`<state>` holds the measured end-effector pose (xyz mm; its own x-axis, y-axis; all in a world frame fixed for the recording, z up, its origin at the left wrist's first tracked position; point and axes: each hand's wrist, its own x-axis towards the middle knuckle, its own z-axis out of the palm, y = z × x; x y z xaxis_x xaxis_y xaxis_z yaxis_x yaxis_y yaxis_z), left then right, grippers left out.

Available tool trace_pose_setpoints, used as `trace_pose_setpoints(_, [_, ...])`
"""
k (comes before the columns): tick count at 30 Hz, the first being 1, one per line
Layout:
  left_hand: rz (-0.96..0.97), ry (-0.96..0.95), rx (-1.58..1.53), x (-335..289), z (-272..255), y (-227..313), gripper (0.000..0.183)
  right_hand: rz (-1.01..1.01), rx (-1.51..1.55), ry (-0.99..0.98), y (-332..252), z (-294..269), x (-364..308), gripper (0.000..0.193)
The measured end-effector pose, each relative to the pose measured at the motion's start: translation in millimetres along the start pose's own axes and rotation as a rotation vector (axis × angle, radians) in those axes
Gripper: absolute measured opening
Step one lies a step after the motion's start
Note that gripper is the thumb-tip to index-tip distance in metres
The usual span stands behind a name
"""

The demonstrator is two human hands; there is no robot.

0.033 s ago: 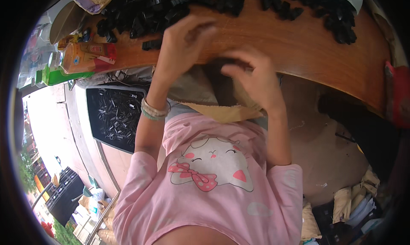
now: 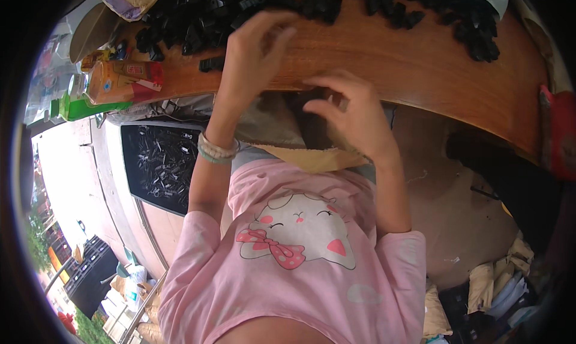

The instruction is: The person assembles small plastic components by taking pieces from the table, fitting them together by hand, and dropping the assembled parts into a bag.

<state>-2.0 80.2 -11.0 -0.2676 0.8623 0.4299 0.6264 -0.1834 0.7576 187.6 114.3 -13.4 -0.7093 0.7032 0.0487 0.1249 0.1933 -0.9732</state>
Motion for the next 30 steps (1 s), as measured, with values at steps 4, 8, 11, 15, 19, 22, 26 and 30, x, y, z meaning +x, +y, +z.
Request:
trace_pose_setpoints(4, [0.060,0.017,0.711,30.2,12.4,-16.7,0.017,-0.171,-0.374,0.140,2.1,-2.1,26.8,0.023])
trace_pose_setpoints(8, [0.151,-0.004,0.892,38.0,24.5,-21.0,0.013,-0.298,-0.828,0.456,16.2,-4.3,71.6,0.023])
trace_pose_setpoints(11, [0.214,0.087,0.810,31.8,26.1,-21.4,0.013,-0.332,-0.978,0.446,27.5,-1.1,78.7,0.026])
trace_pose_setpoints(15, [0.051,0.135,0.467,15.5,25.2,-13.9,0.013,-0.300,-0.801,0.446,33.9,-2.0,62.7,0.032])
trace_pose_setpoints(19, [-0.090,0.067,0.066,6.9,21.0,-2.6,0.019,-0.335,-0.639,0.568,27.2,-3.5,42.9,0.032])
trace_pose_setpoints(22, [-0.514,-0.219,-0.520,3.0,10.9,6.3,0.024,-0.230,-0.263,0.534,-4.0,0.7,22.3,0.028])
trace_pose_setpoints(26, [-0.539,-0.274,-0.771,-4.9,2.4,21.0,0.026,-0.414,-0.084,0.436,2.9,3.9,28.3,0.023])
trace_pose_setpoints(30, [-0.610,-0.353,-0.770,-5.6,-6.5,26.5,0.030,-0.414,-0.138,0.415,3.7,5.6,27.7,0.024])
